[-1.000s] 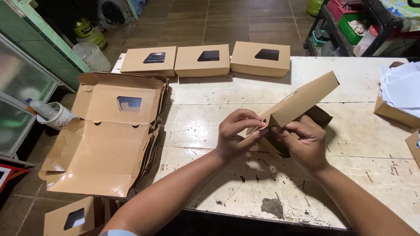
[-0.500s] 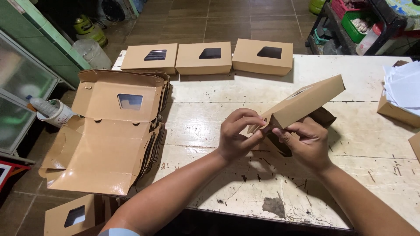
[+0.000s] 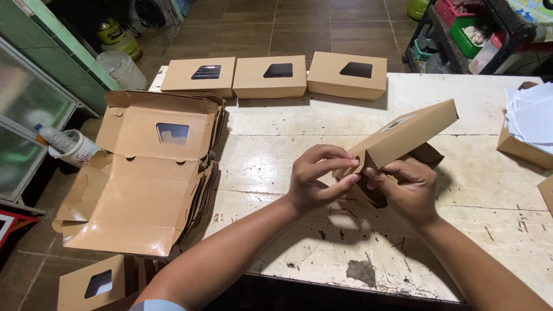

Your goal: Assembling small cardboard boxes by folding flaps, inserting paper liners, and closing the lids.

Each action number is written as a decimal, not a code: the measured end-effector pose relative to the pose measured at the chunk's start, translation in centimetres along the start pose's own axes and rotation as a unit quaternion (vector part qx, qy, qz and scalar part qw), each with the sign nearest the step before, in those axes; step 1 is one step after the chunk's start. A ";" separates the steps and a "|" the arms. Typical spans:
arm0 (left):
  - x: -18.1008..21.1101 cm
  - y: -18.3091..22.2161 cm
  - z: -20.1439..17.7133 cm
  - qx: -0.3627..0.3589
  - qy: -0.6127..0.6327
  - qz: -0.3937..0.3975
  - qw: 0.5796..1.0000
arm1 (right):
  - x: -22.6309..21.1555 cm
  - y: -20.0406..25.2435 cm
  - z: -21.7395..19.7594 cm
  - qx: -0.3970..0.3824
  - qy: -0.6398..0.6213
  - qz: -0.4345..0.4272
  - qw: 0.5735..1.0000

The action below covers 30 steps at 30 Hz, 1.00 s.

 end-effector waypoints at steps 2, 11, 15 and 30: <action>0.0 0.1 0.1 -0.007 -0.015 -0.002 1.000 | 0.3 0.1 -0.1 0.003 0.002 0.001 1.000; -0.8 0.2 0.2 -0.039 -0.091 0.047 0.994 | 0.1 -0.1 -0.2 -0.009 -0.026 0.033 0.999; -0.9 0.2 0.1 -0.077 -0.124 0.059 0.988 | -1.1 -0.5 0.2 -0.005 -0.040 0.044 0.998; -1.8 1.5 0.7 -0.153 -0.125 -0.030 0.980 | -0.1 0.4 0.0 0.048 -0.037 0.048 0.997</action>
Point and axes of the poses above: each hand's wrist, its own y-axis away from the middle knuckle, its own z-axis out of the palm, x = y × z, the point moved 1 cm from there along -y, towards the middle knuckle, and after that the axes turned 1 degree about -y, right-handed, at the moved point
